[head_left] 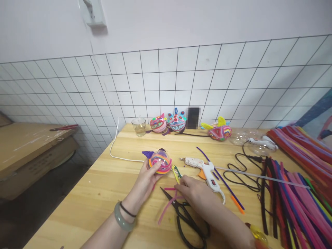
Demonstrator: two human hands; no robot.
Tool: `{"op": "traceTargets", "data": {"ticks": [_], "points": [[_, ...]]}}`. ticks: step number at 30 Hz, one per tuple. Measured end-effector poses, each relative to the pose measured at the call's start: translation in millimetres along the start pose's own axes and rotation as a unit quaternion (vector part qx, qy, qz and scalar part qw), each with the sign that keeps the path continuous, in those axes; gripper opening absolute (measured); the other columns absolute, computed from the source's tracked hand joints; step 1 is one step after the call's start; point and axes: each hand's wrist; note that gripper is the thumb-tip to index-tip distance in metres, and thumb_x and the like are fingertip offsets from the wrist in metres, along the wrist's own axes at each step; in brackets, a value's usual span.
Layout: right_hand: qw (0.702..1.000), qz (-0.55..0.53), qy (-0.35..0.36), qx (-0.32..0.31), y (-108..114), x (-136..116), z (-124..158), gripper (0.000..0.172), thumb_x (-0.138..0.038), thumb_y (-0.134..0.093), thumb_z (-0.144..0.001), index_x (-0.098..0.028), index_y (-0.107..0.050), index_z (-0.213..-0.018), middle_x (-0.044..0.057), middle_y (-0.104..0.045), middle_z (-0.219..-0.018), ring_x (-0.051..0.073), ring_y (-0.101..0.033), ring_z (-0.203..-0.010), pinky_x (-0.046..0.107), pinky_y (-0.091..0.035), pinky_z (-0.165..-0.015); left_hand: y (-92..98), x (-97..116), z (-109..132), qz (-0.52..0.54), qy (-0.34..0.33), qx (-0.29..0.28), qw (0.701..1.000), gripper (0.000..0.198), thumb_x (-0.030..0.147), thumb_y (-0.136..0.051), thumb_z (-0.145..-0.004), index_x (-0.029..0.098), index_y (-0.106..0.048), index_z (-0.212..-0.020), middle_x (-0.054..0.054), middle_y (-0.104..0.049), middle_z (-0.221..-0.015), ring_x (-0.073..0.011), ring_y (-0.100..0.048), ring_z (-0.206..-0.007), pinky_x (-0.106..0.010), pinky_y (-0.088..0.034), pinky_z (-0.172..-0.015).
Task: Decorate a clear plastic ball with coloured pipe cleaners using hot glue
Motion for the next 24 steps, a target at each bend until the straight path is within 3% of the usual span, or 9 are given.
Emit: {"op": "traceTargets", "data": {"ticks": [3, 10, 16, 24], "points": [[1.0, 0.024, 0.008, 0.004, -5, -1, -3, 0.012, -0.011, -0.07, -0.084, -0.02, -0.069, -0.077, 0.003, -0.064, -0.077, 0.018, -0.06, -0.069, 0.026, -0.039, -0.057, -1.0, -2, 2, -0.005, 0.006, -0.003, 1.0, 0.04, 0.024, -0.079, -0.072, 0.015, -0.064, -0.107, -0.014, -0.072, -0.11, -0.0299, -0.069, -0.102, -0.048, -0.05, -0.096], [0.998, 0.043, 0.051, 0.022, -3, -6, -7, 0.007, -0.017, -0.074, -0.082, -0.02, -0.069, -0.079, 0.005, -0.067, -0.092, 0.021, -0.061, -0.078, 0.03, -0.042, -0.065, 0.6, -5, 1, -0.01, 0.011, -0.031, 0.999, 0.045, 0.025, -0.077, -0.075, 0.016, -0.06, -0.115, -0.014, -0.07, -0.115, -0.0298, -0.067, -0.106, -0.05, -0.047, -0.099], [0.995, 0.053, 0.073, 0.037, -1, -12, -7, 0.011, -0.015, -0.076, -0.079, -0.019, -0.066, -0.078, 0.003, -0.066, -0.081, 0.022, -0.058, -0.072, 0.033, -0.042, -0.062, 2.5, -7, 2, -0.021, 0.0, -0.027, 0.999, 0.039, 0.024, -0.075, -0.077, 0.017, -0.06, -0.113, -0.012, -0.07, -0.113, -0.0266, -0.067, -0.104, -0.048, -0.05, -0.096], [0.995, 0.032, 0.066, 0.071, 1, 8, -5, 0.009, -0.014, -0.073, -0.082, -0.018, -0.065, -0.084, 0.005, -0.066, -0.083, 0.022, -0.058, -0.076, 0.034, -0.042, -0.065, -2.1, -2, 5, -0.011, 0.012, -0.041, 0.999, 0.044, 0.024, -0.075, -0.077, 0.016, -0.058, -0.117, -0.013, -0.068, -0.118, -0.0289, -0.064, -0.109, -0.05, -0.048, -0.099]]}}
Point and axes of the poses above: each hand's wrist, its own z-axis away from the middle knuckle, its own y-axis out of the back of the hand, x = y × z
